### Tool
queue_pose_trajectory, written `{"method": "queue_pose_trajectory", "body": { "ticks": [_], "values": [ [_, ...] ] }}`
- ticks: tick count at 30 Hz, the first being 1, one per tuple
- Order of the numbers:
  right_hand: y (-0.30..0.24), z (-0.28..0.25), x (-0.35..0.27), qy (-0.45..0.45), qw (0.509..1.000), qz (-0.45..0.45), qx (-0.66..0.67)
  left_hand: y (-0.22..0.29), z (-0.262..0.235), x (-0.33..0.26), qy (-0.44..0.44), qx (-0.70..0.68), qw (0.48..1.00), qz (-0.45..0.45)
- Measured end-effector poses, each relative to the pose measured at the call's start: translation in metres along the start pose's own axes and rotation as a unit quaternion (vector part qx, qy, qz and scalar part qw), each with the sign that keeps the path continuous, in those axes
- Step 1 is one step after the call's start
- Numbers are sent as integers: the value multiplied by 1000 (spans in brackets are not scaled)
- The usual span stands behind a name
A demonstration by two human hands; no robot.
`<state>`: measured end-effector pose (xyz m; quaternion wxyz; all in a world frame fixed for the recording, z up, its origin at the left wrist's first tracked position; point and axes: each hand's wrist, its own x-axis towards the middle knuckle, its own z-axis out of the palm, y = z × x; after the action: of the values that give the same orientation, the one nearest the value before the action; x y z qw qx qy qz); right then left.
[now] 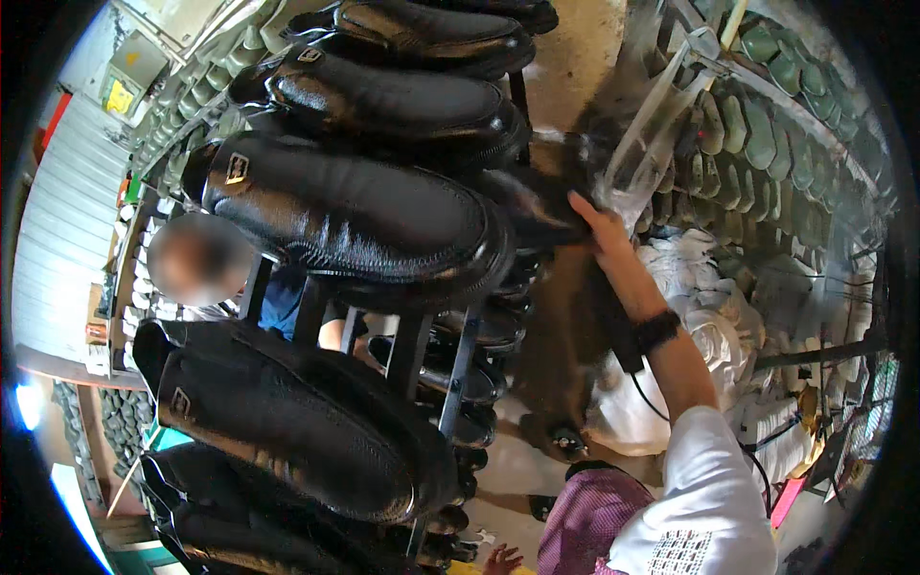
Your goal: Applying a liquid finish or glue to the edges of black dress shoes with a brush and placing them onto a storage rack.
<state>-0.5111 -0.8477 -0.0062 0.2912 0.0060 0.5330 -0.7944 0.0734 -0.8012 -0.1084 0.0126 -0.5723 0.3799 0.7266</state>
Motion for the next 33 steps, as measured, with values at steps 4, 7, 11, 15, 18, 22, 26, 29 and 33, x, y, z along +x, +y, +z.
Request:
{"method": "queue_pose_trajectory", "body": {
  "ticks": [4,7,11,15,18,22,26,29,33],
  "values": [
    [41,-52,-119,0,999,45,27,-17,11,-22,-10,-12,1000,-3],
    [64,-118,-212,27,995,60,-78,-9,38,-31,-58,10,998,17],
    [68,-107,-321,48,981,171,82,33,72,-23,-180,86,963,183],
    [60,-76,-410,80,986,139,34,87,153,-68,-210,3,956,205],
    [68,-68,-456,154,977,91,-113,67,179,-69,-86,111,965,221],
    [72,-70,-499,106,860,-157,-474,27,181,-87,-34,-120,961,245],
    [63,-100,-509,-43,930,-150,-333,26,162,-105,10,-64,946,319],
    [27,-72,-486,-93,852,-229,-460,18,133,-108,-27,-66,953,296],
    [9,-51,-473,-207,844,-190,-458,16,122,-133,-79,-42,938,334]
  ]
}}
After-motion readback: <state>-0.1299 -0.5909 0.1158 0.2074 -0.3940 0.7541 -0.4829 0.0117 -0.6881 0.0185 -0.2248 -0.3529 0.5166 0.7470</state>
